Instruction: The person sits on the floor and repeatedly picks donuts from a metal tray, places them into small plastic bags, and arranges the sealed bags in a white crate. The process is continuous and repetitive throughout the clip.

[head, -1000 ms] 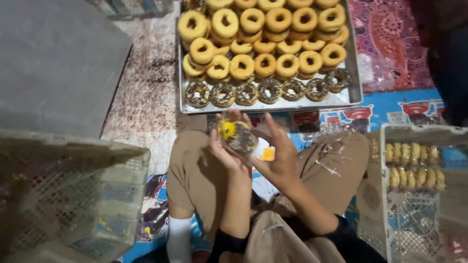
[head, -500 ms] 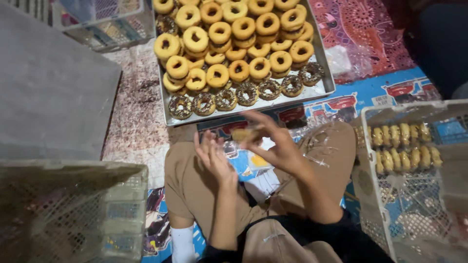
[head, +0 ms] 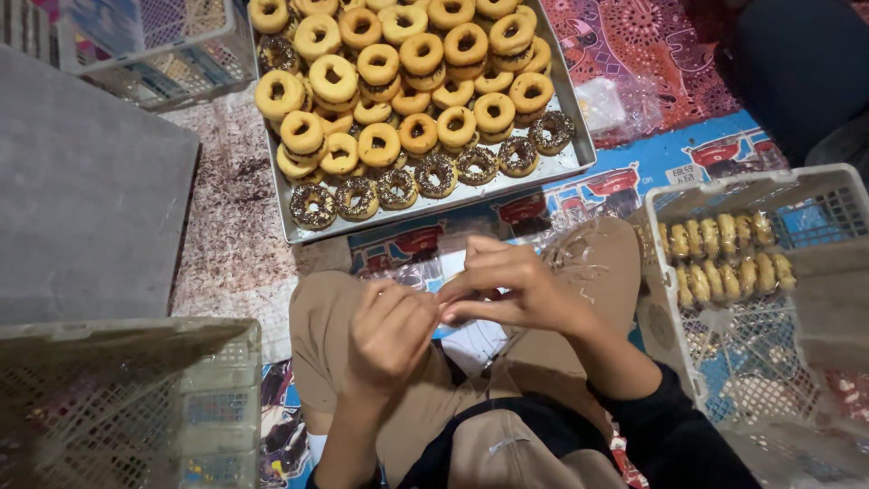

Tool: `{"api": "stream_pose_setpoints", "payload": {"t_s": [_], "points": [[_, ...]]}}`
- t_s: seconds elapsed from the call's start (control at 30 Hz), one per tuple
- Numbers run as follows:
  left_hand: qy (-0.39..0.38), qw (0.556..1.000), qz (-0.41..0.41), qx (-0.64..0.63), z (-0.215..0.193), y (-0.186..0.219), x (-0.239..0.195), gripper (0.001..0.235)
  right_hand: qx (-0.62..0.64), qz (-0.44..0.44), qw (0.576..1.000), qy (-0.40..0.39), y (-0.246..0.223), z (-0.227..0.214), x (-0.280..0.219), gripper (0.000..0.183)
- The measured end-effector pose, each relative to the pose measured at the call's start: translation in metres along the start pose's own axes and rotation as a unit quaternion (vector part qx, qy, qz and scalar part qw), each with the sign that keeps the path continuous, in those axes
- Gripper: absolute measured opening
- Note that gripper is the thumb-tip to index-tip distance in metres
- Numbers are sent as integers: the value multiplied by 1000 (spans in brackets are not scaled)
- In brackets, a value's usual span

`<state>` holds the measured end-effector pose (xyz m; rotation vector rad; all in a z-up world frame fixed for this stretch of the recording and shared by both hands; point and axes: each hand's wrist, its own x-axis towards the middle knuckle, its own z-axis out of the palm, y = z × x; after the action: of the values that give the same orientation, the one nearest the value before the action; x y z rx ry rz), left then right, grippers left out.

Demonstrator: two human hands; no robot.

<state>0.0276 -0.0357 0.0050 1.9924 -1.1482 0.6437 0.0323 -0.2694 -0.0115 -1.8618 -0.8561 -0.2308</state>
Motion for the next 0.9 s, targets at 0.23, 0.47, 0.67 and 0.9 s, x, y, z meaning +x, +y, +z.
{"api": "stream_pose_setpoints", "payload": {"t_s": [0.23, 0.47, 0.67, 0.9], "points": [[20, 995, -94, 10, -14, 12, -6, 22, -325, -151, 931, 73, 16, 51, -30, 27], [78, 986, -140, -39, -44, -7, -34, 10, -659, 166, 712, -177, 155, 10, -83, 25], [150, 826, -521, -153, 4, -48, -63, 16, 2, 360, 917, -173, 144, 49, -65, 67], [238, 817, -525, 14, 59, -66, -159, 16, 259, 290, 884, 261, 147, 218, -42, 18]]}}
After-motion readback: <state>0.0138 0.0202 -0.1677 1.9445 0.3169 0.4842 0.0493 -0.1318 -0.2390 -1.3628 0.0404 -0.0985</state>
